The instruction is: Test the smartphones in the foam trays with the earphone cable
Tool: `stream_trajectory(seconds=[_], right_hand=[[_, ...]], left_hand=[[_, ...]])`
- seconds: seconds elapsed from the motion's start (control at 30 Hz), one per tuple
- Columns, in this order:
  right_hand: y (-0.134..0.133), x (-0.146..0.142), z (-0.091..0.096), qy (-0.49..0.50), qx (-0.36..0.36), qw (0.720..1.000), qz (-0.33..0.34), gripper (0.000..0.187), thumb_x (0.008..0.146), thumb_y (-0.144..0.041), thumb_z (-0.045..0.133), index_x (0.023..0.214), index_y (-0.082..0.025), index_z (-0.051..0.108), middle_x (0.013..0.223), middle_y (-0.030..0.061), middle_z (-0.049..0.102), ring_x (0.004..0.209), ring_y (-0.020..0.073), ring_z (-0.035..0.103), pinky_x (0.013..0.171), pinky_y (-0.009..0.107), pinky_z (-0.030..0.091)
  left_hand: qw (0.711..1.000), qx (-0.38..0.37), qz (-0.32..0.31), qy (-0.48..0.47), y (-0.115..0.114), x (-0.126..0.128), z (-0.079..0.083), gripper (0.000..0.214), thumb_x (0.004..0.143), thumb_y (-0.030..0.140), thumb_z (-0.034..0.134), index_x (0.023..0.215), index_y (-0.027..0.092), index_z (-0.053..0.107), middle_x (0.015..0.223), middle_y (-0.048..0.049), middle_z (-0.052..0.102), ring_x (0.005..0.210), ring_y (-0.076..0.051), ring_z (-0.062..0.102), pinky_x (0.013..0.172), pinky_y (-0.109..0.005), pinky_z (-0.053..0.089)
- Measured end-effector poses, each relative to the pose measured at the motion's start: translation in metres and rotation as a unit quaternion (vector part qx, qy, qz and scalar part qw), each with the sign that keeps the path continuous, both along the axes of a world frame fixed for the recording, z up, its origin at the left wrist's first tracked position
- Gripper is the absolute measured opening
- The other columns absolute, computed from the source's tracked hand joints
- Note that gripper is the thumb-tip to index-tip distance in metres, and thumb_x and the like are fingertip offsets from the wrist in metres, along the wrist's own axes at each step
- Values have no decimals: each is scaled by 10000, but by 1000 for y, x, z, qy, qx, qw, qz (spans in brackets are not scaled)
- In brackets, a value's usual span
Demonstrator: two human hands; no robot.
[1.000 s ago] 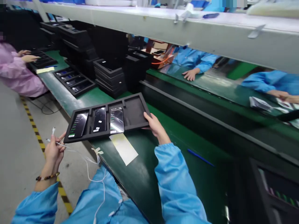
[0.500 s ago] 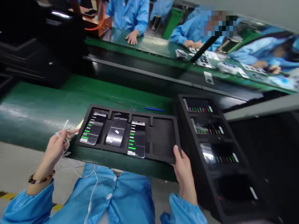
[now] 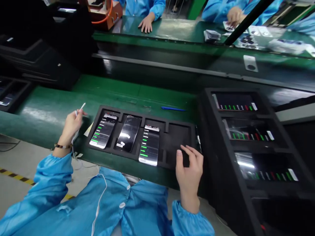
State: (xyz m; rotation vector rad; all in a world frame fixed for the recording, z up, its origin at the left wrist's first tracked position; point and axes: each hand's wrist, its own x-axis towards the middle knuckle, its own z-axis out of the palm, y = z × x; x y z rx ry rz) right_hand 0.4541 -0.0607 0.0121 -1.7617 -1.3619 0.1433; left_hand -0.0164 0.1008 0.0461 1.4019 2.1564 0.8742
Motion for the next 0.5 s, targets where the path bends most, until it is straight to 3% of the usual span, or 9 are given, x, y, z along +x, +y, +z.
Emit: stream_trajectory(seconds=[0.17,0.23,0.3,0.4,0.5], right_hand=[[9,-3,-3,2,-2,1000,24,415,1092,-582,621,1176,-214,793,1233,151,700,1201,327,705,1139,592,551],[12,-1,-2,3,-5,999,36,415,1097,-583,608,1186,-220,789,1241,148,699,1216,323,704,1142,590,554],[15,0,-2,5,-9,999,48,405,1104,-573,598,1203,-227,785,1257,144,698,1236,320,701,1147,586,554],[18,-3,-3,13,-13,997,72,377,1116,-540,590,1234,-237,781,1277,145,707,1247,316,701,1140,574,564],[23,-14,-4,15,-19,992,127,336,1128,-490,589,1272,-253,779,1307,148,739,1264,323,698,1137,578,567]], left_hand=[[993,83,-9,83,62,14,17,388,1153,319,452,923,173,729,682,4,518,663,-197,452,712,-318,329],[993,66,-18,97,88,16,21,333,1136,286,509,888,172,699,704,-5,530,694,-205,466,752,-323,346],[997,0,-20,78,103,15,22,252,1039,254,696,803,182,646,681,4,521,719,-212,488,782,-324,370],[998,-68,-17,-11,100,6,18,308,922,205,819,724,186,584,634,22,518,709,-199,527,778,-309,424],[996,-53,-10,-66,78,-6,11,256,1060,185,607,809,140,607,677,10,566,720,-169,582,794,-290,503]])
